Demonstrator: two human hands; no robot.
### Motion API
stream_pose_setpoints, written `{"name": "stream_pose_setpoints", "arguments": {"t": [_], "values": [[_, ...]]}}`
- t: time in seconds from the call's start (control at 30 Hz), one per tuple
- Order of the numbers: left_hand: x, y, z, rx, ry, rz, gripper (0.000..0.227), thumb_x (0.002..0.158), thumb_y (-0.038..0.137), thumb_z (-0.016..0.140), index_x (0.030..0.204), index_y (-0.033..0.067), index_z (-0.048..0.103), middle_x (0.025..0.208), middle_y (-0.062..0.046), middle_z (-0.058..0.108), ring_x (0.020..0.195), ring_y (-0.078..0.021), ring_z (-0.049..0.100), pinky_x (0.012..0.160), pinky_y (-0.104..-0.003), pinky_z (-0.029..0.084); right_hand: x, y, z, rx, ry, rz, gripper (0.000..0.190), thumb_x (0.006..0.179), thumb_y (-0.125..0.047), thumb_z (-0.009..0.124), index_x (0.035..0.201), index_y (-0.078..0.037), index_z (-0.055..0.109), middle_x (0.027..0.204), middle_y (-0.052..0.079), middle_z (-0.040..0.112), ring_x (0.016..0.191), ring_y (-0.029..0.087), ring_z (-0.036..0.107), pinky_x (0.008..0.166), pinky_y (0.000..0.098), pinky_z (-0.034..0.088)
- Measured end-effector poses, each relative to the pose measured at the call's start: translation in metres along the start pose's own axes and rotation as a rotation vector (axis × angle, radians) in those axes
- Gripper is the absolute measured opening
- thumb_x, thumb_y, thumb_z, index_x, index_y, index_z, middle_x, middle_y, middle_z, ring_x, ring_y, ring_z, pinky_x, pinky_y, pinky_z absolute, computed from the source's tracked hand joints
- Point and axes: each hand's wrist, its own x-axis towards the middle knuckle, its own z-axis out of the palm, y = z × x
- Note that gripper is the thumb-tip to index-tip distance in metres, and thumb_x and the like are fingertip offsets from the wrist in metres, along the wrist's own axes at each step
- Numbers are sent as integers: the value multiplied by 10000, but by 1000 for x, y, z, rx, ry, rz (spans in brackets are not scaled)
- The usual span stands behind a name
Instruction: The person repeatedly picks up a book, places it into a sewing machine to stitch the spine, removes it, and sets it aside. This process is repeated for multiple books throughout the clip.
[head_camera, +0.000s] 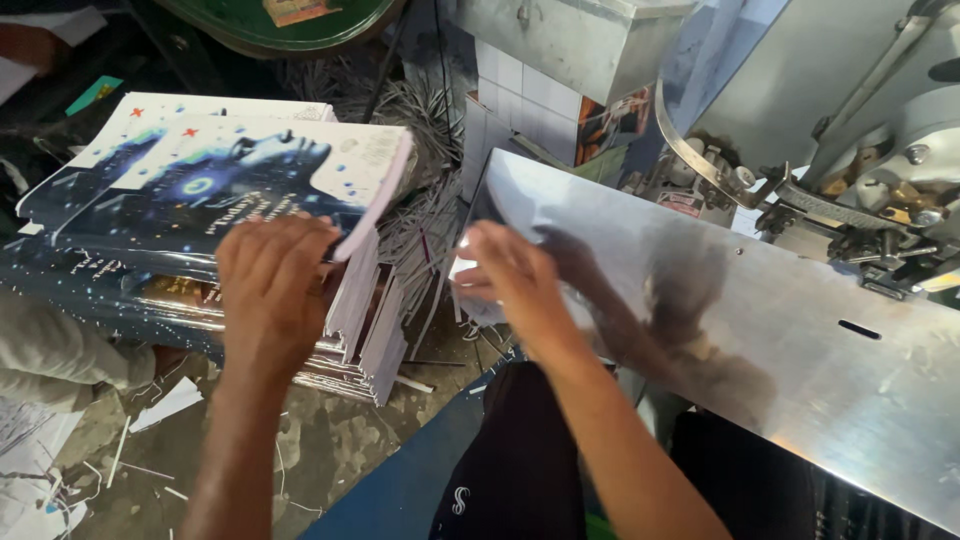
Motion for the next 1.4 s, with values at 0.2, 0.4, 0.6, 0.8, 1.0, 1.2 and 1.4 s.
{"name": "stream_pose_setpoints", "arguments": {"t": [0.2, 0.4, 0.6, 0.8, 1.0, 1.2, 1.4], "values": [[7, 32, -10, -21, -40, 12, 279, 928, -4, 677, 1198, 69, 661, 1251, -62, 693, 1267, -240, 607, 1174, -480, 381, 17, -20, 56, 547, -292, 334, 714, 910, -559, 630, 1298, 30, 517, 996, 193, 738, 879, 293, 753, 803, 427, 634], [8, 50, -14, -51, -71, 66, 335, 862, 16, 703, 1191, 64, 668, 1241, -70, 689, 1268, -266, 599, 1148, -489, 413, 22, -9, 62, 497, -242, 336, 408, 930, -330, 710, 1203, -42, 619, 994, 86, 712, 826, 211, 727, 726, 434, 626], [11, 58, -15, -311, -164, 85, 290, 863, 182, 777, 1107, 40, 715, 1174, -87, 691, 1183, -287, 625, 1045, -479, 469, 14, 7, 42, 549, -119, 250, 399, 928, -134, 673, 1314, -81, 590, 1100, 69, 678, 914, 186, 694, 766, 416, 603], [35, 46, -7, -305, -210, 87, 227, 895, 286, 801, 1007, 93, 757, 1107, -77, 740, 1134, -265, 668, 1054, -500, 471, -11, 13, -4, 584, -30, 158, 528, 915, -107, 697, 1416, -21, 553, 1240, 103, 679, 1092, 220, 676, 928, 400, 586], [94, 1, 25, -324, -282, 59, 362, 973, 320, 770, 1223, 63, 721, 1291, -138, 702, 1290, -324, 609, 1147, -506, 430, -40, 13, -49, 527, 7, 55, 534, 936, -54, 665, 1448, 0, 522, 1332, 113, 651, 1180, 206, 644, 989, 383, 557], [141, -28, 80, -294, -547, 50, 955, 785, 557, 853, 1472, -15, 517, 1443, -319, 495, 1370, -494, 408, 1087, -559, 300, -68, 17, -83, 366, 59, 93, 585, 932, -69, 660, 1492, -15, 500, 1352, 106, 647, 1176, 185, 635, 965, 372, 547], [144, -24, 103, -365, -945, -212, 608, 747, 377, 759, 1297, 132, 679, 1269, -179, 696, 1151, -352, 660, 980, -445, 498, -90, 20, -110, 316, 92, 112, 584, 922, -86, 664, 1479, -4, 509, 1341, 120, 661, 1177, 202, 647, 979, 384, 552]]}}
